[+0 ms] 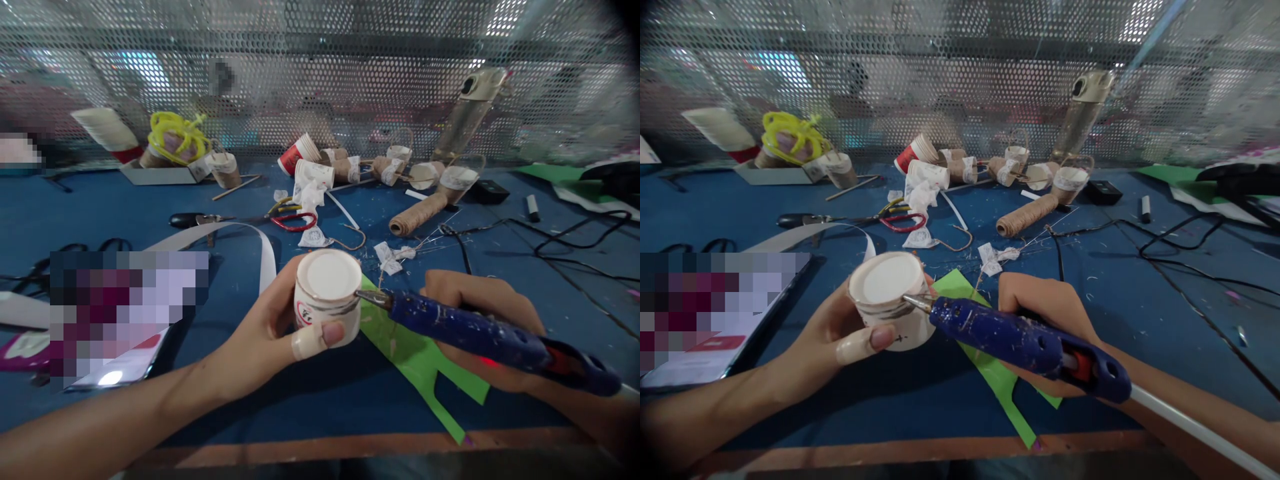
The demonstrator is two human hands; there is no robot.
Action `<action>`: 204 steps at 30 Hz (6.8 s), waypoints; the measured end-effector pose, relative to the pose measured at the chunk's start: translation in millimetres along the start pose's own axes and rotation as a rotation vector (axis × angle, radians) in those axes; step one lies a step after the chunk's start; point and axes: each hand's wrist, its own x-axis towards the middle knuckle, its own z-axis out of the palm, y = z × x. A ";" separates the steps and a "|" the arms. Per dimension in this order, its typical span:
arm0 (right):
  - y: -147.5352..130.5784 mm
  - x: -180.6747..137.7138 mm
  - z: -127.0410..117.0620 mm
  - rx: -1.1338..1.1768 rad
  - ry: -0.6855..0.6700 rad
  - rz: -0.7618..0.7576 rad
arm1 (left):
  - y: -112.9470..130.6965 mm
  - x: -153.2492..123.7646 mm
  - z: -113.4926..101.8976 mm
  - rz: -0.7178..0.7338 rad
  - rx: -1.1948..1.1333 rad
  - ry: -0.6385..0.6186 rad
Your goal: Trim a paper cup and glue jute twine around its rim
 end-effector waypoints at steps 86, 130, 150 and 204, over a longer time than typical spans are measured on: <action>-4.8 -3.0 -4.3 -0.206 -0.004 0.085 | -1.1 -2.5 -2.1 0.039 0.116 0.000; -14.8 7.0 24.5 0.123 0.266 0.187 | 1.5 4.4 9.8 -0.033 0.259 -0.144; -13.1 5.0 22.8 0.125 0.233 0.195 | 0.1 3.3 10.4 -0.027 0.203 -0.216; -8.1 2.7 23.1 0.081 0.222 0.175 | 5.2 5.8 10.7 0.005 0.303 -0.238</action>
